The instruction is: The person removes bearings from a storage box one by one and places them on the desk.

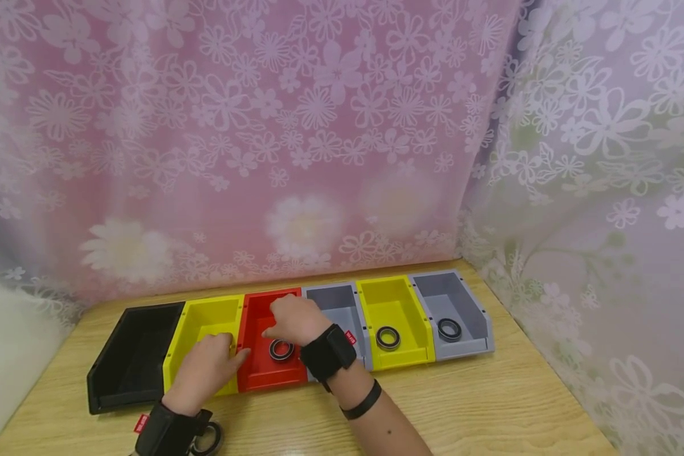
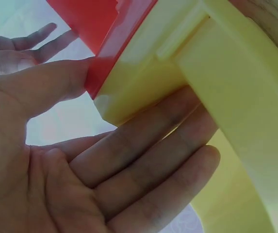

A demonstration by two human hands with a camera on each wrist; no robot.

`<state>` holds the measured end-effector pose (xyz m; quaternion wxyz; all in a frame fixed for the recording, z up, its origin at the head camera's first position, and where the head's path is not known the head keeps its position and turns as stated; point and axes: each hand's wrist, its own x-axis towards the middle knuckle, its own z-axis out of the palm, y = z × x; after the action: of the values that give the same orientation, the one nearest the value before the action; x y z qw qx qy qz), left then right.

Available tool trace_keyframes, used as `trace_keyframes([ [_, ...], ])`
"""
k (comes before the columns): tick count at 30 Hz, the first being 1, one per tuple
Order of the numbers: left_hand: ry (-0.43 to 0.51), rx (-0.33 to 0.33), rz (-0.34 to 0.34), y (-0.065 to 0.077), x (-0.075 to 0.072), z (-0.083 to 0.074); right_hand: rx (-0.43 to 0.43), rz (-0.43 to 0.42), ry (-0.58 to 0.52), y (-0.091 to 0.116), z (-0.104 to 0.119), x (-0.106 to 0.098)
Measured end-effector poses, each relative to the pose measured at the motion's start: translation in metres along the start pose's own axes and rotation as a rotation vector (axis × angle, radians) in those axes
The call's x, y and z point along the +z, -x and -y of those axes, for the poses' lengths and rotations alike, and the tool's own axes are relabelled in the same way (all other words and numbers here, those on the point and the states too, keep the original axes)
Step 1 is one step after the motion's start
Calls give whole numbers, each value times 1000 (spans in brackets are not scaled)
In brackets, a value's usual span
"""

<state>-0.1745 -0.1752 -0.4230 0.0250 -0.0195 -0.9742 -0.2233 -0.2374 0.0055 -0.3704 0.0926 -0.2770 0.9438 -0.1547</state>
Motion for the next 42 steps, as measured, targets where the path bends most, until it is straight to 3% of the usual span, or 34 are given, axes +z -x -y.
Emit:
trace_keyframes([
  [11, 8, -15, 8, 1, -2, -1, -13, 36, -9, -10, 5, 25],
  [21, -8, -11, 8, 2, -3, -2, -5, -4, 135, -10, 12, 53],
  [31, -10, -6, 1, 2, -3, -2, 28, -1, 214, -11, 17, 58],
  [42, -11, -13, 2, 2, -2, -2, 33, -24, 218, -7, 19, 59],
])
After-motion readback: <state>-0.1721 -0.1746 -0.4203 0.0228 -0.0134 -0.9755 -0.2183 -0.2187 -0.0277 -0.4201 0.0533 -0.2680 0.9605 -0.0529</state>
